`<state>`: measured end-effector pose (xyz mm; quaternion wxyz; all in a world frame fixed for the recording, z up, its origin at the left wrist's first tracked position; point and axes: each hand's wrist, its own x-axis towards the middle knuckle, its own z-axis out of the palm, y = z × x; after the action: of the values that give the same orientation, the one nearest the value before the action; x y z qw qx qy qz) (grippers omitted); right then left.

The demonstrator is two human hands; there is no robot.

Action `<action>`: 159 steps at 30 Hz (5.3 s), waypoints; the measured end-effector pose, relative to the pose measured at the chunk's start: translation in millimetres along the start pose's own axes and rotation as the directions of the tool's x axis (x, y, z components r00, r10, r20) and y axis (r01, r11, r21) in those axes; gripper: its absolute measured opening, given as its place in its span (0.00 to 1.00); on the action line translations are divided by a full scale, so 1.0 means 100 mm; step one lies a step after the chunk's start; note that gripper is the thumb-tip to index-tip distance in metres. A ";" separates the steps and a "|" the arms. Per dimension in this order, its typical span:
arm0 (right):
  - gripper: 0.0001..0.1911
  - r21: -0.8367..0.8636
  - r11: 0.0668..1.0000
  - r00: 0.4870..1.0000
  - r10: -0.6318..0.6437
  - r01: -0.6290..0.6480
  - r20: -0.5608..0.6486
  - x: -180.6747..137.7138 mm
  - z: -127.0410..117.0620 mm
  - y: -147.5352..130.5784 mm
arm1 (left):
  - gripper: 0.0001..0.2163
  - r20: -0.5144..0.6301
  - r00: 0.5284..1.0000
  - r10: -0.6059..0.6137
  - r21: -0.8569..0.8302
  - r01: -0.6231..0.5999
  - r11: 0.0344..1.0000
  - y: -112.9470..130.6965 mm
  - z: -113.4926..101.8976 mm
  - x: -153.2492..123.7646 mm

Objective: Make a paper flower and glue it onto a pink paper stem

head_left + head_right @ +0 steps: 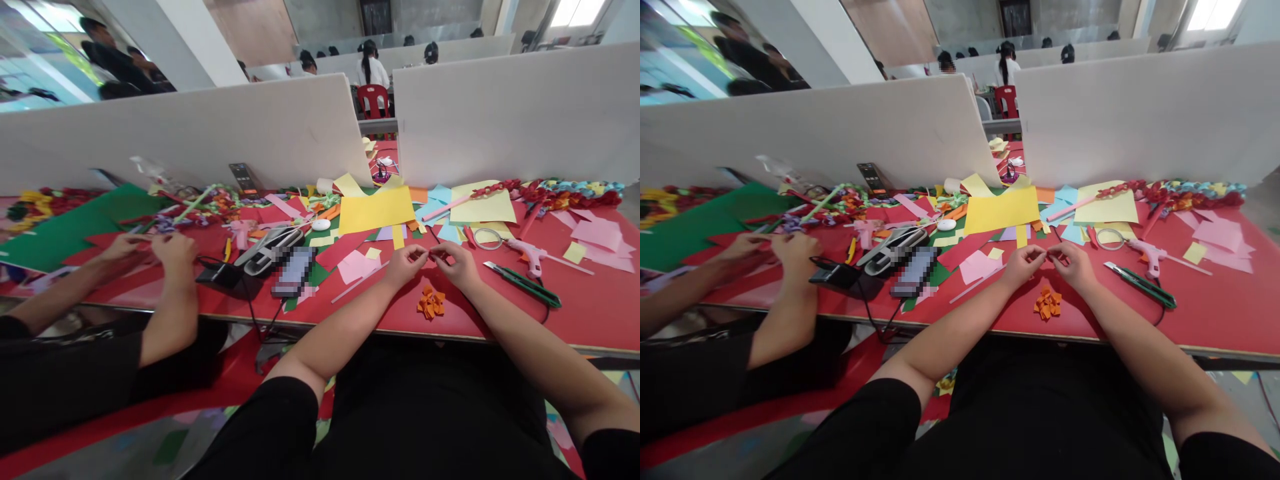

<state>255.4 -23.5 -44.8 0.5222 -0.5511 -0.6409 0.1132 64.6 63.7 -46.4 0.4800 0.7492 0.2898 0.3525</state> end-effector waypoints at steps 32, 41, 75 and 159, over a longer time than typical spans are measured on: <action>0.19 0.146 0.962 0.968 0.241 -0.230 -0.063 -0.04 0.08 0.11 | 0.09 -0.022 1.000 -0.013 -0.003 0.013 1.000 0.00 0.04 0.00; 0.36 0.427 0.794 0.880 0.476 -0.433 0.008 -0.02 0.12 0.25 | 0.11 -0.003 1.000 -0.024 0.030 0.024 0.999 0.03 0.06 0.00; 0.25 0.441 0.761 0.874 0.466 -0.476 0.141 -0.01 0.05 0.15 | 0.20 0.148 0.986 -0.083 -0.057 0.093 0.994 -0.11 0.01 0.03; 0.04 -0.102 0.906 0.898 0.422 -0.411 0.123 -0.02 0.03 0.10 | 0.09 0.017 0.996 -0.089 0.461 0.071 0.885 0.03 -0.01 -0.02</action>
<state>258.9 -20.0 -54.1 0.4182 -0.6848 -0.5476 0.2374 62.8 61.5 -43.9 0.3084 0.8354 0.3866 0.2398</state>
